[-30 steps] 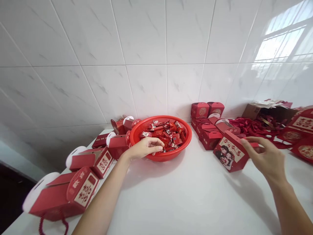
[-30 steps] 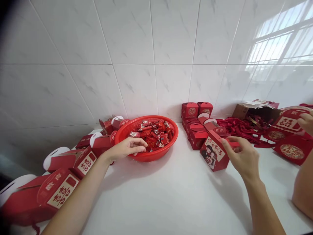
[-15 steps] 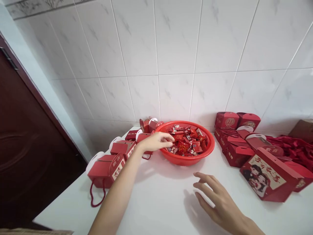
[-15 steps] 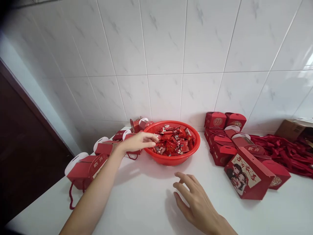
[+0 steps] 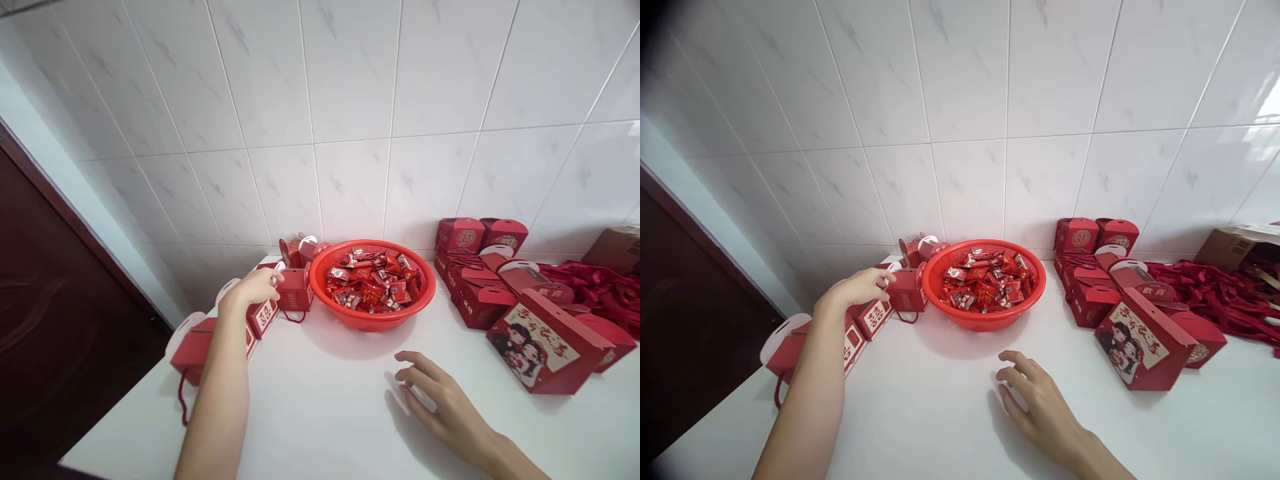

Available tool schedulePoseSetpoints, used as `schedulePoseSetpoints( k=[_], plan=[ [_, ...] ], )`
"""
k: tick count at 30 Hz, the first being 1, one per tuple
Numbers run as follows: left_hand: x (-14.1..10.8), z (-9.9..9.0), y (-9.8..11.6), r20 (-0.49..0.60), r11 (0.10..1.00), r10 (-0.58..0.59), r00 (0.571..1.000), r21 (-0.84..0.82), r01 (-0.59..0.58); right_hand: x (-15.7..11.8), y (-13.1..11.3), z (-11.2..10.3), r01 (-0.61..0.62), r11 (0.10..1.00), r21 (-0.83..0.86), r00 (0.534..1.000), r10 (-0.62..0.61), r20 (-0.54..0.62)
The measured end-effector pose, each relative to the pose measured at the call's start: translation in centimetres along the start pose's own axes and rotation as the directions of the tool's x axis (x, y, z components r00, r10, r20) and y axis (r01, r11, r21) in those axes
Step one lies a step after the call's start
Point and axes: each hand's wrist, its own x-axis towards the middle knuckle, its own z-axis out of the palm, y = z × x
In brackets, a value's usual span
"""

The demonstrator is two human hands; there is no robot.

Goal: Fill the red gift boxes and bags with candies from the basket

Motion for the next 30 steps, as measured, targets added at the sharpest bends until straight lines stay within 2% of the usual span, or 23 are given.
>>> schedulePoseSetpoints(
  k=[4,8,10,12,14,15,19,22,24,25,27,30],
  plan=[
    [-0.7,-0.8,-0.1,-0.032,0.999,-0.020,0.999,-0.043,0.019,0.1,0.3,-0.2,-0.048,0.999,0.023,0.998,0.047,0.030],
    [-4.3,-2.5,0.6,-0.176,0.989,0.061,0.982,-0.119,-0.082,0.1,0.5,-0.2,-0.088,0.994,0.056,0.995,0.086,0.051],
    [-6.5,-3.1,1.5,-0.231,0.969,0.159,0.960,-0.149,-0.196,0.2,0.5,-0.3,-0.118,0.990,0.082,0.991,0.113,0.067],
    [-8.5,-3.1,2.9,-0.229,0.910,0.328,0.916,-0.183,-0.372,0.3,0.6,-0.4,-0.143,0.984,0.110,0.988,0.136,0.073],
    [-10.0,-2.4,4.8,-0.194,0.826,0.504,0.842,-0.178,-0.535,0.4,0.7,-0.5,-0.168,0.977,0.133,0.985,0.160,0.067],
    [-10.5,-1.8,5.9,-0.196,0.779,0.581,0.790,-0.144,-0.610,0.5,0.8,-0.6,-0.182,0.972,0.146,0.983,0.175,0.060],
    [-11.9,1.7,10.4,-0.245,0.572,0.809,0.534,0.115,-0.812,0.9,1.5,-0.8,-0.240,0.941,0.240,0.970,0.243,0.017],
    [-13.1,4.5,12.6,-0.090,0.341,0.940,0.329,0.243,-0.908,0.9,2.3,-0.9,-0.262,0.916,0.305,0.954,0.294,-0.062],
    [-14.0,5.9,13.3,0.026,0.214,0.973,0.228,0.258,-0.942,0.9,2.8,-1.0,-0.271,0.902,0.336,0.936,0.329,-0.126],
    [-14.3,6.5,13.6,0.076,0.174,0.977,0.198,0.245,-0.954,0.8,3.1,-1.2,-0.278,0.893,0.355,0.925,0.348,-0.150],
    [-14.7,7.0,13.8,0.169,0.135,0.972,0.164,0.170,-0.976,0.8,3.4,-1.6,-0.286,0.875,0.392,0.906,0.380,-0.188],
    [-14.1,6.6,13.9,0.218,0.150,0.965,0.147,-0.001,-0.989,1.0,3.3,-2.7,-0.243,0.891,0.384,0.910,0.346,-0.228]
  ],
)
